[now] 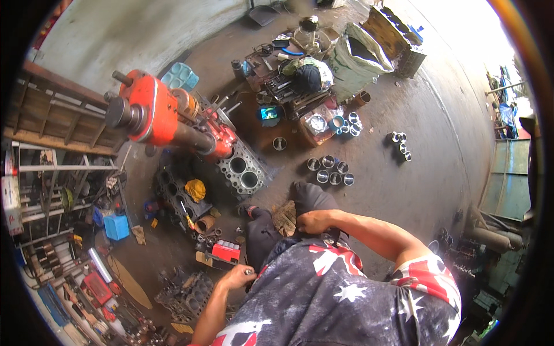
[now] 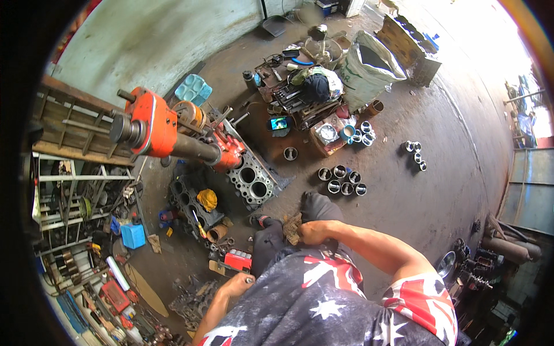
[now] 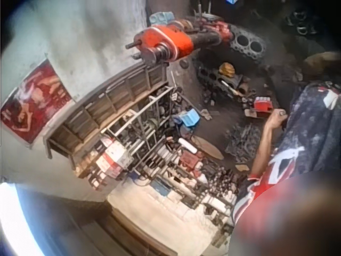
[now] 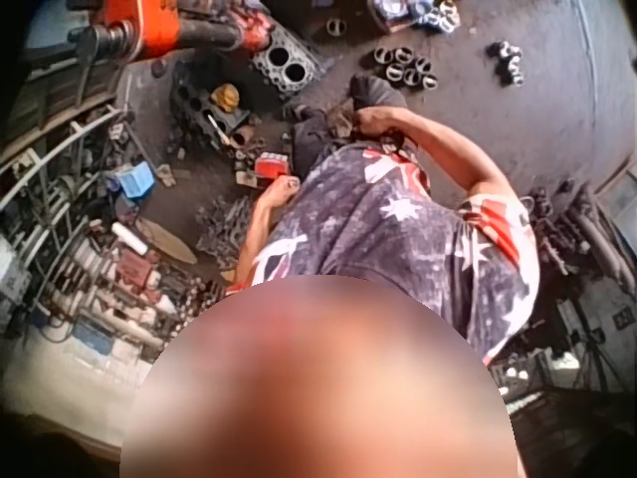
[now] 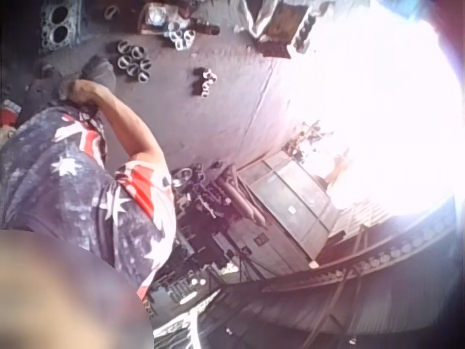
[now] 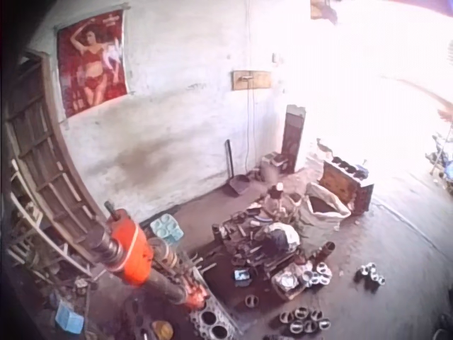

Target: The person sits on the floor and installs small metal parts into an engine block using a red hydraulic press. They wipe a component with a yellow cloth, insert it into the press, and then walk to a bench grinder to smooth a small metal piece.

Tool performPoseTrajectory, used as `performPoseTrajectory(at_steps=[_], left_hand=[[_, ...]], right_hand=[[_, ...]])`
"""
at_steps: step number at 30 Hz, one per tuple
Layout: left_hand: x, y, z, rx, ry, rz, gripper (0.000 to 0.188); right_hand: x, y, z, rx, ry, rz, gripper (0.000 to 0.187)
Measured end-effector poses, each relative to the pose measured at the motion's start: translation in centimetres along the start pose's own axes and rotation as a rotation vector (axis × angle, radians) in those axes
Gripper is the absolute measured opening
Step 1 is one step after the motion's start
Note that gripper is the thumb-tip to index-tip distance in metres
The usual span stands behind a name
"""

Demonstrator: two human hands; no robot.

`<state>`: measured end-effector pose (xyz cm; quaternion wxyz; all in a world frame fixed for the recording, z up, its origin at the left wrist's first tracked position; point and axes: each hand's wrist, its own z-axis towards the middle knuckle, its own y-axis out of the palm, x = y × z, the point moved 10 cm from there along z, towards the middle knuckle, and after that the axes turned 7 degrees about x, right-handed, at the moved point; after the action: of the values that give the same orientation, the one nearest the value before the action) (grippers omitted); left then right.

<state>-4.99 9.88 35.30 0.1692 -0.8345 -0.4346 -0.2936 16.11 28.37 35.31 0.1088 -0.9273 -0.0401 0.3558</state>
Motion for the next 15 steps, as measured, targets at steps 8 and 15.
performPoseTrajectory(at_steps=[8,15], left_hand=[[-1.3,3.9,5.4,-0.347,-0.008,-0.069,0.018],[-2.6,1.4,17.9,-0.16,-0.225,0.29,0.05]], right_hand=[[10.4,-9.3,10.2,0.272,0.112,0.012,0.045],[26.1,-31.9,18.6,1.173,0.305,0.042,0.038]])
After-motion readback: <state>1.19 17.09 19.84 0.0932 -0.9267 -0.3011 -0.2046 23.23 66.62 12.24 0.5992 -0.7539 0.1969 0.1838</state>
